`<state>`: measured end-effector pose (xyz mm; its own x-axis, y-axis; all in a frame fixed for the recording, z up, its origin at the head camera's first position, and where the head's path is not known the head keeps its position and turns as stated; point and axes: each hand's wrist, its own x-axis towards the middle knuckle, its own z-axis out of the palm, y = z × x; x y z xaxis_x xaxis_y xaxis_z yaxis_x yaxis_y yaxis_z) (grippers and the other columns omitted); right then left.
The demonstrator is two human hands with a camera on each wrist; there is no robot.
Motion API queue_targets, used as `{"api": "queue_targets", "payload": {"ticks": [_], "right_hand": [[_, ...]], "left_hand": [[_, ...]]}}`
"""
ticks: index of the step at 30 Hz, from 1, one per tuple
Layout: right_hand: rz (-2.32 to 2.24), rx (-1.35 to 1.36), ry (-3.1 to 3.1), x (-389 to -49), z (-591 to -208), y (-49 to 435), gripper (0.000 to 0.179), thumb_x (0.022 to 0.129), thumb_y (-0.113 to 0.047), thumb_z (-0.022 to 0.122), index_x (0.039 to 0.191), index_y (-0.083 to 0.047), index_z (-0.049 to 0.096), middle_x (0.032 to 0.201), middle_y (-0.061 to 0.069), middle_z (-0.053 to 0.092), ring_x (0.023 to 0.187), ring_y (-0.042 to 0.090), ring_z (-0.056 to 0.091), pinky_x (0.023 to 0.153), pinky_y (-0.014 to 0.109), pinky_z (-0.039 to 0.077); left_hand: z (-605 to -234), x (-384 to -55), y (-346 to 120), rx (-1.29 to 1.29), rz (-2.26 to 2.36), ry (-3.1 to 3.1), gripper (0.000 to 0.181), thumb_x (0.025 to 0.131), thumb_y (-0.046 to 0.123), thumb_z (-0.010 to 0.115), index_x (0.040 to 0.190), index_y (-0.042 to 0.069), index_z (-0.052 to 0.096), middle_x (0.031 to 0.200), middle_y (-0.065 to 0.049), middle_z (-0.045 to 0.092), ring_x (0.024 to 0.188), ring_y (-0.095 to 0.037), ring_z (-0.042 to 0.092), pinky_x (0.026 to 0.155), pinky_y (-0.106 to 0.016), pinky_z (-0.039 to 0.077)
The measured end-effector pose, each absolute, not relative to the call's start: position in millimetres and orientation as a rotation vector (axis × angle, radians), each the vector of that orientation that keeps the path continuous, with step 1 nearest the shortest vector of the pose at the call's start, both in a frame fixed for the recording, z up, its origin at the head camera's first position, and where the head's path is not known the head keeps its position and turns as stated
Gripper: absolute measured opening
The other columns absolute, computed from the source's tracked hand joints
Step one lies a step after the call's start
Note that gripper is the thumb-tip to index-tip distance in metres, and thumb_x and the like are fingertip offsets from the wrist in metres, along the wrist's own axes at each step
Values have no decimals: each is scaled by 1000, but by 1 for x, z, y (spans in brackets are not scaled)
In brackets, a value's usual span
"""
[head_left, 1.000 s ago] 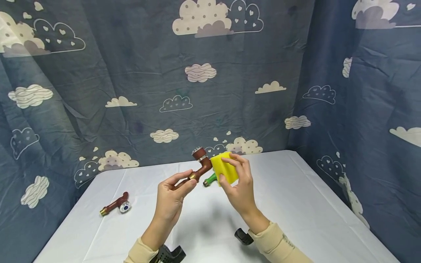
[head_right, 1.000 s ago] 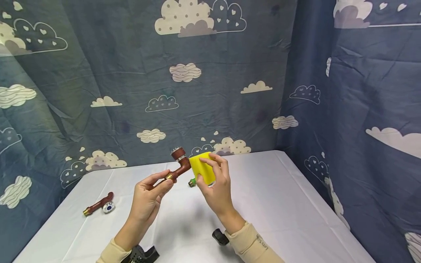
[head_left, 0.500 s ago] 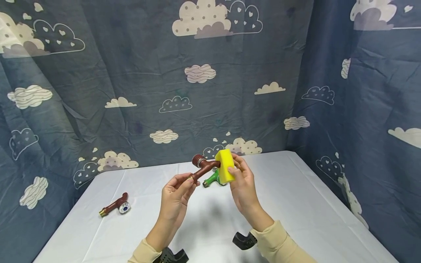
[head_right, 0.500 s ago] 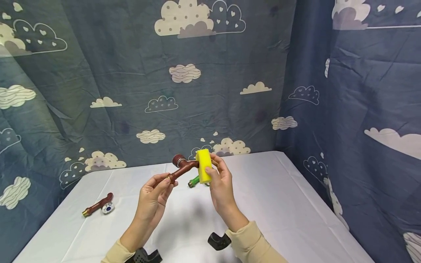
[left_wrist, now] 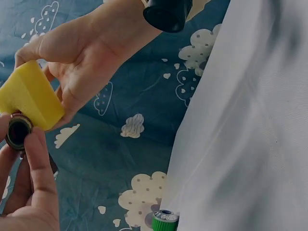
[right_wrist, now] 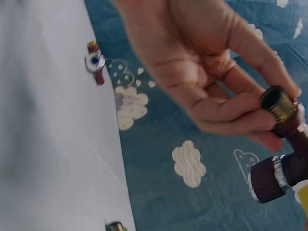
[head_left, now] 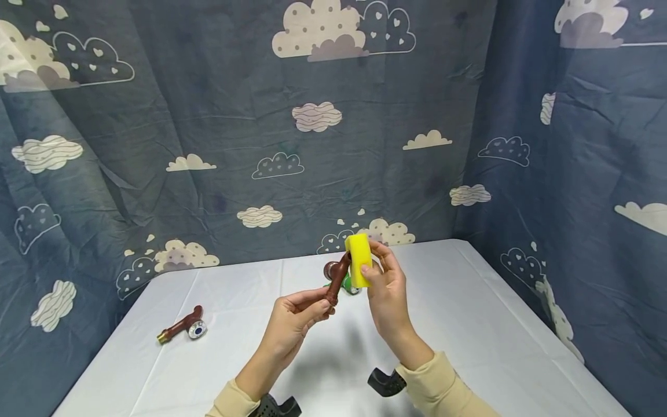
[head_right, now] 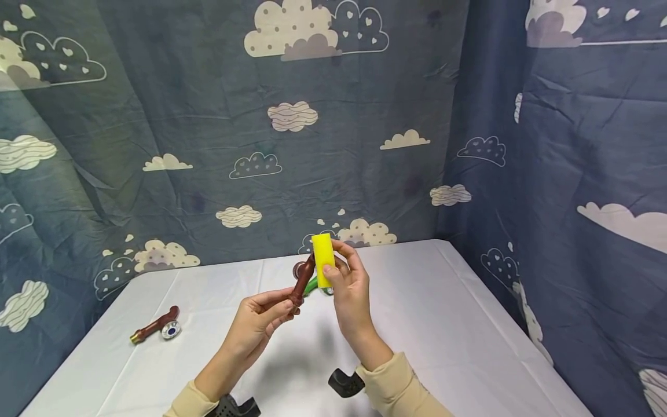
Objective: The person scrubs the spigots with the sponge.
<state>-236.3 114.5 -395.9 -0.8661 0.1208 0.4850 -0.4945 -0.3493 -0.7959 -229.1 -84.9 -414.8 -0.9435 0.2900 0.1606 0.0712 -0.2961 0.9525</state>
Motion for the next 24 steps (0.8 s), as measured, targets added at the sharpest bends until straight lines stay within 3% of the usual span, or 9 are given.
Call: {"api": "queue_targets", "payload": {"ticks": [5,9,16,24], "right_hand": [[2051,583,-1580,-233,-398,112,48,102,5,53,149,-2,49,146,5,56,133,14,62,110,21,55],[1911,646,-1579,-232,-398,109,49,99,10,58,147,6,49,151,8,50,138,14,58,118,25,50],[1679,662,-1603,-234,-401,107,47,92,13,62,139,6,57,153,21,45,142,18,53,121,23,46],[1495,706,-1625,-233,-406,105,47,86,10,67,132,0,66,150,25,48,142,20,50,114,20,51]], "left_hand": [[-414,-226,-83,512,2390,1676,23,100,0,72,117,13,81,106,1,83,97,-14,80,89,-28,66],[-414,-224,-81,532,2399,1597,24,101,1,71,111,19,82,106,2,82,97,-13,79,90,-27,65],[-414,-220,-79,499,2422,1500,23,103,3,69,112,20,82,107,2,81,96,-12,79,90,-24,65],[-410,-218,-80,559,2398,1505,23,104,4,69,124,12,76,113,0,81,98,-13,79,90,-25,65]]}}
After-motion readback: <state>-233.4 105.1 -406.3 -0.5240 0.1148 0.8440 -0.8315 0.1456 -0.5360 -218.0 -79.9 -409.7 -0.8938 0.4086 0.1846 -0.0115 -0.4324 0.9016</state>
